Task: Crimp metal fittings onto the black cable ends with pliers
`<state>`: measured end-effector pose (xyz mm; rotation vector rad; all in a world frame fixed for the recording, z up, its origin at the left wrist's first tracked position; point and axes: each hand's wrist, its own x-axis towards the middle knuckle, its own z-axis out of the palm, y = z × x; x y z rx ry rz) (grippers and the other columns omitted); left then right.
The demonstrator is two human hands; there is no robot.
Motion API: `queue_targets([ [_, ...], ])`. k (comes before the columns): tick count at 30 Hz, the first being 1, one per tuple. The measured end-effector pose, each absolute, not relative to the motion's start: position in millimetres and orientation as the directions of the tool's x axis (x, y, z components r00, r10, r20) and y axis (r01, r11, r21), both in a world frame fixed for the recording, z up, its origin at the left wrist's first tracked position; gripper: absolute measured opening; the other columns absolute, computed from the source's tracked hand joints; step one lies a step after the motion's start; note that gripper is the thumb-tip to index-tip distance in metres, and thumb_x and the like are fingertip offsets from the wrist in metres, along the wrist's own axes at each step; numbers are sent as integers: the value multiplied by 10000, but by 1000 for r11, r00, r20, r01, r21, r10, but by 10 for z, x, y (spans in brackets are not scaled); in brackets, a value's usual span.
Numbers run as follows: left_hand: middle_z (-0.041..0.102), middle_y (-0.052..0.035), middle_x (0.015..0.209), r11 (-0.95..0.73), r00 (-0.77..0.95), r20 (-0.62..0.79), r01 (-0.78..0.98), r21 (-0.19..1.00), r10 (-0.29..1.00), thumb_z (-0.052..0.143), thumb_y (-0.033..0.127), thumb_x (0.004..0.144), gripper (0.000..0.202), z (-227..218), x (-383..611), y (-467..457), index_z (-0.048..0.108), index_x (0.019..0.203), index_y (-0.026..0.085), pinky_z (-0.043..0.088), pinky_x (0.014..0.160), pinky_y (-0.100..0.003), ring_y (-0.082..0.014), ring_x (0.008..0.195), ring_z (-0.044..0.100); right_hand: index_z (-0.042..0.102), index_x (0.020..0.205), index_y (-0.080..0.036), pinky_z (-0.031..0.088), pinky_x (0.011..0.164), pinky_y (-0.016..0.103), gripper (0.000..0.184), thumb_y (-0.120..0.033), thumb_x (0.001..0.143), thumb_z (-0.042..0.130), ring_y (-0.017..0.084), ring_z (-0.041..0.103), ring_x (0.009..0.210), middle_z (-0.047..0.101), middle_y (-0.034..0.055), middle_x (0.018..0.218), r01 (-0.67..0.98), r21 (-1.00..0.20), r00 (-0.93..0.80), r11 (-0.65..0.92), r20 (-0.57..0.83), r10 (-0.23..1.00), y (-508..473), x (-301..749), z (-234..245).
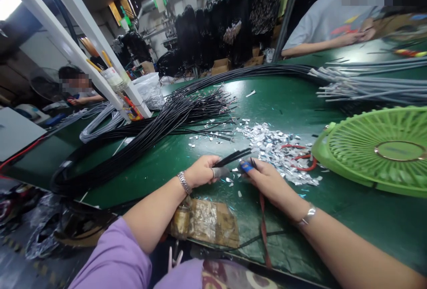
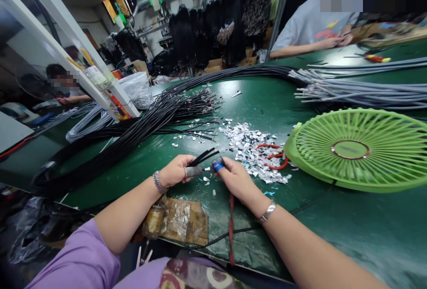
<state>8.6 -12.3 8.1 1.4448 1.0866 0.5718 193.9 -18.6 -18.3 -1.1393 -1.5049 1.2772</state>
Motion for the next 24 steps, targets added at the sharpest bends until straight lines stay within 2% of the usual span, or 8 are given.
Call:
queue_targets([
  [2,390,86,415,192,434,-281,237,952,856,687,488,612,394,107,98,-121,483,671,156,203,350,-175,-29,339,282,551,682,-211,410,514,251,257,-460,739,587,141,487,563,531,-6,608,137,-959,-222,246,212,952,-182,1985,-171],
  [4,376,90,405,243,436,-308,200,949,846,702,497,585,415,139,103,-118,495,676,149,175,336,-173,-22,330,263,586,791,-216,420,526,252,166,-377,752,582,146,502,571,547,-3,631,159,-918,-235,363,322,917,-199,2012,-160],
  [7,385,84,424,288,455,-330,161,944,827,725,490,557,431,169,98,-113,523,689,133,156,334,-172,-13,331,258,605,898,-218,405,501,252,162,-250,760,526,137,479,526,538,-12,616,246,-839,-250,486,430,868,-250,2004,-153],
  [10,402,76,456,304,480,-339,152,940,809,736,470,555,423,172,91,-115,534,693,126,150,335,-173,-8,336,269,614,865,-232,436,551,273,186,-189,732,490,158,535,594,600,12,686,330,-775,-257,538,475,842,-289,1968,-151],
  [14,400,80,438,286,489,-333,172,943,806,721,490,575,419,143,94,-121,523,691,139,165,343,-177,-20,333,281,590,828,-238,466,597,304,132,-212,725,512,184,583,654,649,32,736,318,-827,-241,463,402,883,-276,1932,-160],
  [18,405,84,434,190,423,-283,248,950,861,676,525,621,417,85,109,-130,486,706,164,240,383,-186,-43,359,322,537,855,-220,476,570,293,192,-274,680,595,174,593,626,651,34,736,130,-960,-197,248,220,955,-229,1899,-174],
  [21,433,57,481,-48,361,-110,402,915,926,595,449,732,310,66,118,-154,486,676,164,281,452,-204,-66,435,366,528,812,-212,479,582,288,229,-290,621,628,166,583,629,621,16,716,47,-994,-195,103,92,977,-227,1867,-147],
  [24,475,23,549,-296,322,104,633,715,941,564,328,770,218,101,127,-197,512,635,164,276,523,-224,-95,527,395,518,768,-211,461,569,287,213,-285,594,616,157,549,593,583,-7,661,8,-1000,-181,-13,-14,983,-250,1844,-101],
])
